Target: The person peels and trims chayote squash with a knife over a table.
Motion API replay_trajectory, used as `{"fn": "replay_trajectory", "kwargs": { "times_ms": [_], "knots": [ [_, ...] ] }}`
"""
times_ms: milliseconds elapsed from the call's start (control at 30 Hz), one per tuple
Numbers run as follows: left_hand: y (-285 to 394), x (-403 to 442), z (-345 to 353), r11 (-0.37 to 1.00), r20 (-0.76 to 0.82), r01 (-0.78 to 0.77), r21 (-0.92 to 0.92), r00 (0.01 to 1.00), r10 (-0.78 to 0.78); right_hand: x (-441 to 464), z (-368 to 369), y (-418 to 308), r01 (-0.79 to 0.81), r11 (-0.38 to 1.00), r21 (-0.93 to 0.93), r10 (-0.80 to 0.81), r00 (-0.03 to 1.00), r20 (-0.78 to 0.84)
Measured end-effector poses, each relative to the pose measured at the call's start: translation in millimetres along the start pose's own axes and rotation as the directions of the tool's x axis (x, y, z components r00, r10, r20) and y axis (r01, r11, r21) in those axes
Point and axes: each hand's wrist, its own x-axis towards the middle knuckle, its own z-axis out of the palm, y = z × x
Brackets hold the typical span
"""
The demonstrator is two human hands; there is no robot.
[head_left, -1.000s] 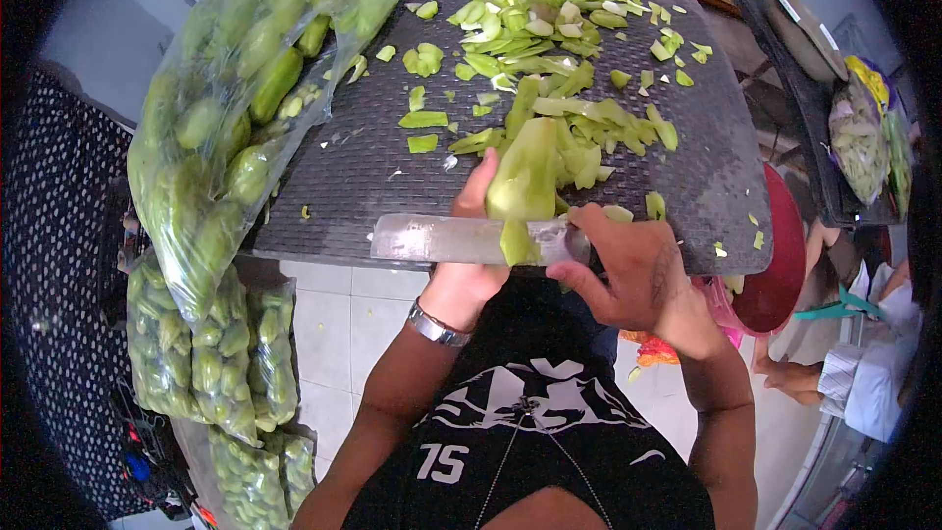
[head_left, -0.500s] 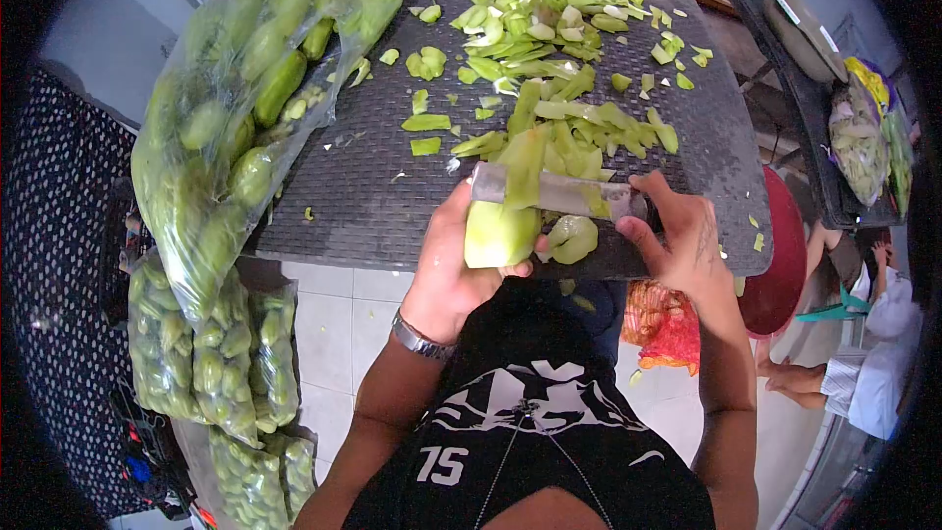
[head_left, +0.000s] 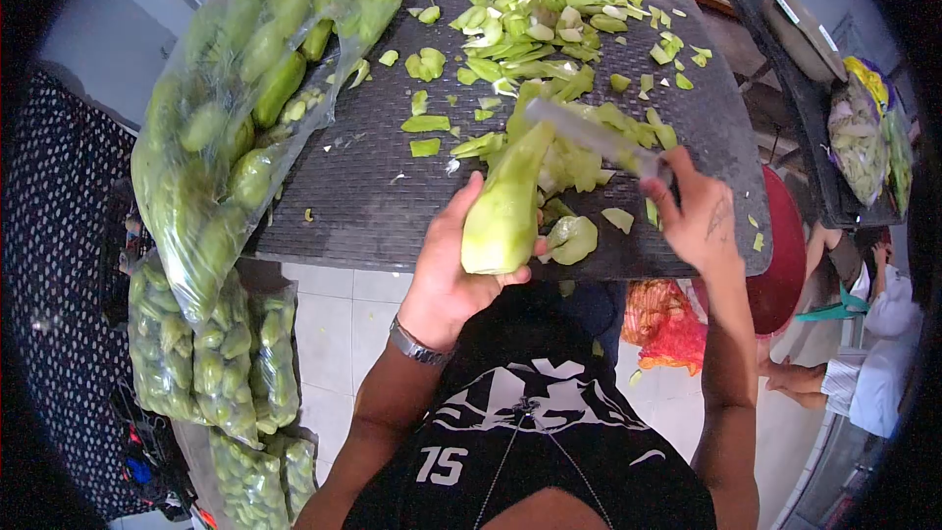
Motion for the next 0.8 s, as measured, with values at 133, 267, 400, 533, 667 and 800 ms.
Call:
{"fn": "replay_trajectory", "kwargs": {
  "times_ms": [133, 267, 400, 533, 667, 800],
  "knots": [
    [0, -10, 3, 0.985, -0.051, -0.118, 0.123, 0.991, 0.125, 8, -4, 11, -0.223, 0.963, 0.151, 0.203, 0.969, 0.139],
    [-2, -8, 1, 0.891, 0.023, -0.255, 0.375, 0.964, 0.266, -7, -2, -24, -0.145, 0.933, 0.329, 0.085, 0.978, 0.190],
    [-12, -3, -10, 0.857, 0.088, -0.336, 0.391, 0.940, 0.328, -16, 0, -62, 0.127, 0.942, 0.312, -0.201, 0.955, 0.218],
    [-12, -9, 5, 0.743, 0.109, -0.371, 0.557, 0.919, 0.378, -9, -6, -65, 0.186, 0.943, 0.275, -0.263, 0.924, 0.277],
    [-13, -15, 1, 0.777, 0.082, -0.341, 0.529, 0.932, 0.353, -7, 0, -57, 0.277, 0.922, 0.272, -0.320, 0.938, 0.132],
    [-19, -12, -2, 0.828, 0.089, -0.281, 0.486, 0.958, 0.273, -4, 0, -47, 0.276, 0.913, 0.302, -0.316, 0.944, 0.093]
  ]
}}
